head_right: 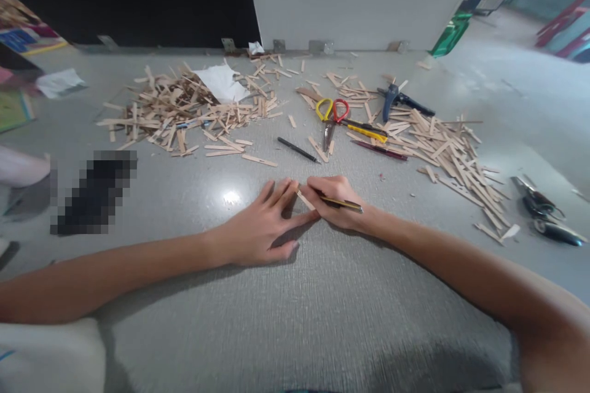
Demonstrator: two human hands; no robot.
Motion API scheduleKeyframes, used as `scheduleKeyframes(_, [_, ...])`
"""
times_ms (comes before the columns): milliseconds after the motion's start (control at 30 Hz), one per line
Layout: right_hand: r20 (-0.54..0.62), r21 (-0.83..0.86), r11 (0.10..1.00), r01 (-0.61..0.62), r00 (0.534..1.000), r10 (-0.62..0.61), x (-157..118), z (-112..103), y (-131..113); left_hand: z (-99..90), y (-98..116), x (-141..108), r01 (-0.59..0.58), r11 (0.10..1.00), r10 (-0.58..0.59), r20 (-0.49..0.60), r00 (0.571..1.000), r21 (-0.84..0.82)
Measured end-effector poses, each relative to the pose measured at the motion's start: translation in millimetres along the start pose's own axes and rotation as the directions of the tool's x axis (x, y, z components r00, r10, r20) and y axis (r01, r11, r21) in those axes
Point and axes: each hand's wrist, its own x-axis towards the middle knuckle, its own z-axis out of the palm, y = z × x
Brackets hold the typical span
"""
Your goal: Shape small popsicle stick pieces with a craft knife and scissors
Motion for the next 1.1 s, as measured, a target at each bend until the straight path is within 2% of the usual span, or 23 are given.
scheduleKeyframes(100, [-0.039, 0.01, 0.999, -0.03, 0.999, 0.03, 0.8, -0.7, -0.8, 4.4, -3.2, -4.0, -0.038, 0.999, 0.036, -0.062, 0.997, -0.027])
scheduleKeyframes(200, [-0.064, 0.02, 0.999, -0.039, 0.997, 0.04, 0.4, -1.7, -0.8, 7.3, -3.3, -7.4, -0.029, 0.997, 0.015, -0.189, 0.982, -0.074])
scheduleKeyframes(267, [-0.094, 0.018, 0.999, -0.032, 0.995, 0.034, -0.9, -3.6, -0.8, 6.8, -1.8, -7.7, 0.031, 0.979, -0.094, -0.316, 0.944, -0.2])
scheduleKeyframes(300, [-0.101, 0.011, 1.0, -0.003, 0.995, 0.004, -1.7, -4.9, -0.8, 5.7, -0.9, -7.1, 0.077, 0.947, -0.195, -0.366, 0.91, -0.312])
scheduleKeyframes(333, [-0.101, -0.004, 0.999, 0.045, 0.994, -0.045, -2.6, -6.1, -1.0, 3.9, 0.0, -6.0, 0.122, 0.885, -0.314, -0.383, 0.869, -0.449])
scheduleKeyframes(367, [-0.096, -0.025, 0.994, 0.106, 0.989, -0.108, -3.3, -7.3, -1.1, 1.8, 0.7, -4.6, 0.16, 0.79, -0.433, -0.353, 0.83, -0.592])
scheduleKeyframes(433, [-0.077, -0.073, 0.971, 0.227, 0.97, -0.232, -4.3, -8.4, -1.6, -2.8, 1.0, -0.9, 0.204, 0.531, -0.59, -0.187, 0.785, -0.822])
scheduleKeyframes(500, [-0.064, -0.107, 0.948, 0.299, 0.95, -0.307, -4.5, -7.7, -2.1, -6.0, -0.4, 2.9, 0.207, 0.292, -0.602, -0.011, 0.798, -0.934])
scheduleKeyframes(533, [-0.053, -0.112, 0.937, 0.331, 0.94, -0.338, -4.3, -6.8, -2.4, -6.7, -1.5, 4.5, 0.195, 0.212, -0.579, 0.038, 0.815, -0.958])
scheduleKeyframes(600, [-0.009, -0.097, 0.912, 0.398, 0.916, -0.401, -3.5, -4.9, -3.1, -6.8, -4.0, 7.1, 0.152, 0.14, -0.533, 0.054, 0.845, -0.978])
scheduleKeyframes(700, [0.053, -0.045, 0.894, 0.445, 0.895, -0.443, -2.1, -3.6, -4.5, -6.3, -6.1, 8.8, 0.101, 0.141, -0.491, 0.019, 0.871, -0.985])
scheduleKeyframes(800, [0.087, -0.022, 0.904, 0.426, 0.902, -0.423, -1.0, -4.5, -5.7, -9.3, -5.6, 9.1, 0.084, 0.139, -0.491, 0.005, 0.871, -0.987])
scheduleKeyframes(933, [0.104, -0.003, 0.912, 0.41, 0.907, -0.407, -0.5, -6.8, -5.5, -17.9, -5.4, 9.0, 0.171, 0.204, -0.48, 0.053, 0.876, -0.964])
scheduleKeyframes(1000, [0.111, 0.05, 0.927, 0.372, 0.92, -0.376, -0.5, -8.0, -4.9, -21.9, -6.6, 8.5, 0.241, 0.315, -0.486, 0.062, 0.872, -0.918])
scheduleKeyframes(1033, [0.106, 0.081, 0.937, 0.34, 0.932, -0.347, -0.6, -8.5, -4.7, -23.7, -7.3, 8.0, 0.262, 0.403, -0.497, 0.03, 0.867, -0.877])
scheduleKeyframes(1100, [0.079, 0.132, 0.957, 0.26, 0.959, -0.271, -0.8, -9.2, -4.3, -27.3, -8.1, 6.4, 0.266, 0.6, -0.507, -0.101, 0.856, -0.755])
